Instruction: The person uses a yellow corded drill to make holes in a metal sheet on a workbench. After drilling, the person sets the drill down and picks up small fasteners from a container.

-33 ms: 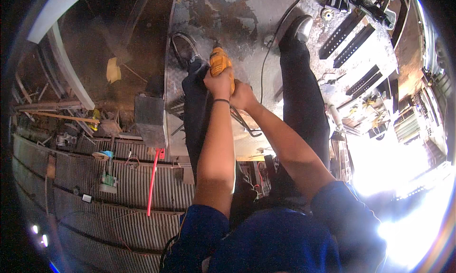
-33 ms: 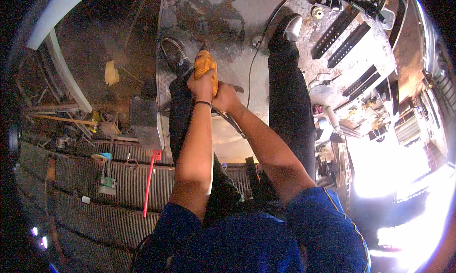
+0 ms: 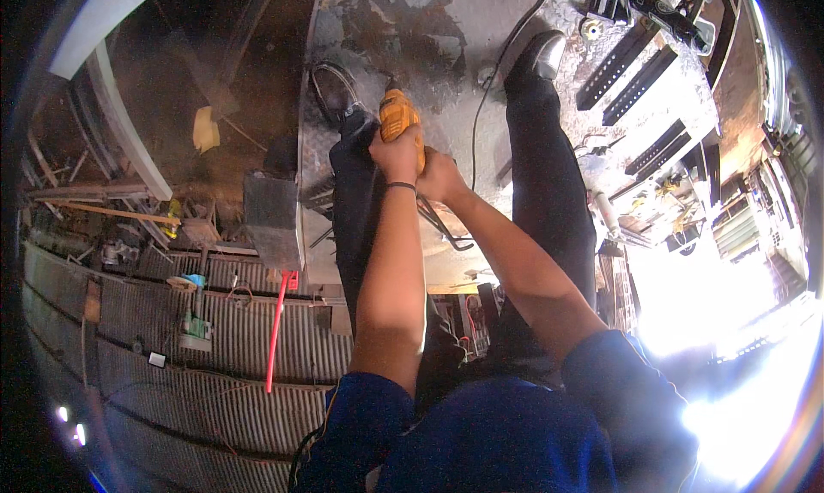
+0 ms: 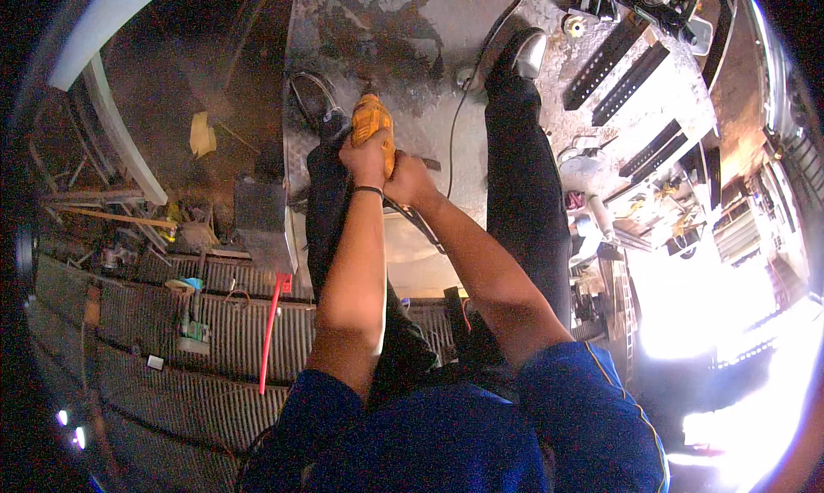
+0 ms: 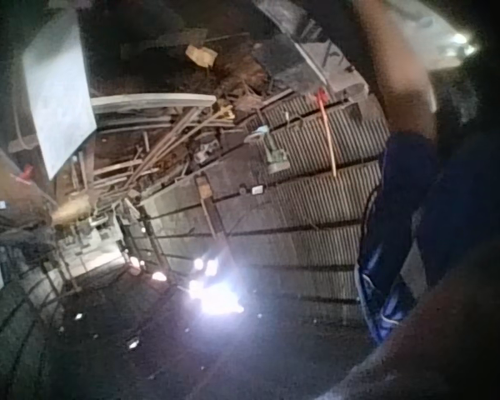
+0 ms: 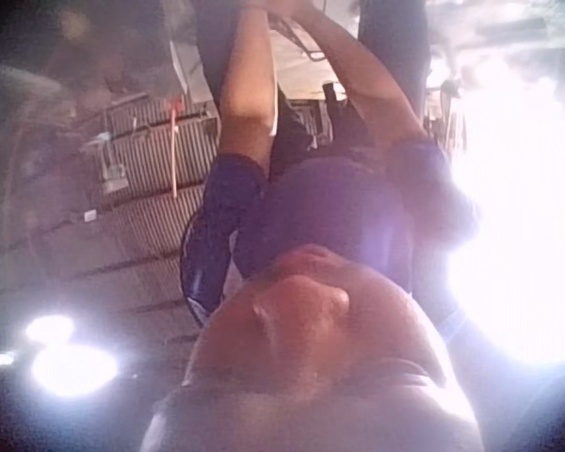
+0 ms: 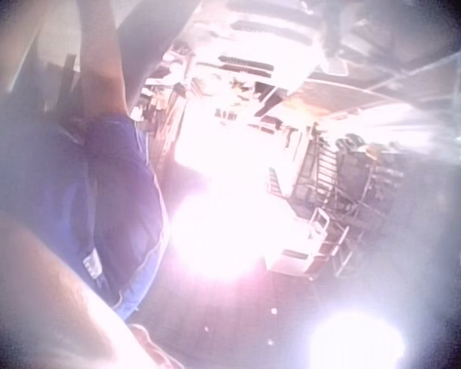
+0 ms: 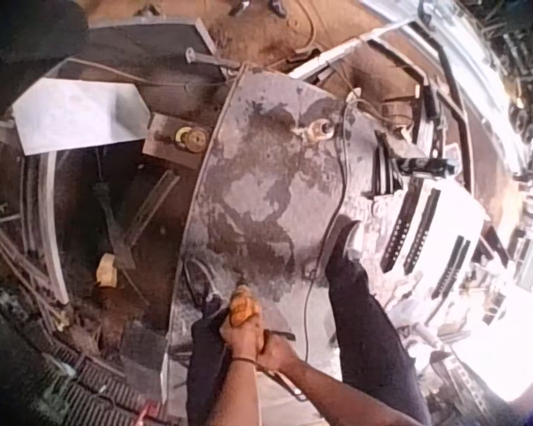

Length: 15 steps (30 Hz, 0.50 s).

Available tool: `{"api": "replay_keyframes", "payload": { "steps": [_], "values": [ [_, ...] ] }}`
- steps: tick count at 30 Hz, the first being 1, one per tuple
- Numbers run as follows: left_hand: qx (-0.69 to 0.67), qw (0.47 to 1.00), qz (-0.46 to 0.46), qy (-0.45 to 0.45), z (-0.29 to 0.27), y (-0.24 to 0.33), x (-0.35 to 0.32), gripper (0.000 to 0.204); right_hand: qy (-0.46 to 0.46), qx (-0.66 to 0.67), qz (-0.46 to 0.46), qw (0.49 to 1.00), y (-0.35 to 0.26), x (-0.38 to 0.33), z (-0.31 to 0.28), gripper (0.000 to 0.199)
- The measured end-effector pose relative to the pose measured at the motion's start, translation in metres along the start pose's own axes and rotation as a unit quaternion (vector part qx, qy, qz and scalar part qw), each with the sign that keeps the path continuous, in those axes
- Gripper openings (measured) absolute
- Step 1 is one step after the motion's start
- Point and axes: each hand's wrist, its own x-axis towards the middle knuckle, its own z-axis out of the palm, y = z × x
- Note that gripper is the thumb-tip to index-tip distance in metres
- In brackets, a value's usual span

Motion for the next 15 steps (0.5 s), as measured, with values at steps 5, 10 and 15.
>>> {"api": "replay_keyframes", "payload": {
  "steps": [5,10,15],
  "values": [
    [-0.039,0.999,-0.02,-0.003,0.0,-0.004,-0.005,0.038,-0.044,-0.022,0.031,0.998,-0.01,0.0,-0.011,0.061],
    [-0.022,1.0,-0.006,-0.013,-0.002,-0.001,-0.006,0.04,-0.029,0.008,0.022,0.999,-0.008,-0.001,-0.009,0.06],
    [0.018,1.0,-0.003,-0.002,-0.003,-0.007,-0.002,0.042,-0.012,0.012,0.009,1.0,-0.003,-0.001,-0.005,0.06]
  ]
}}
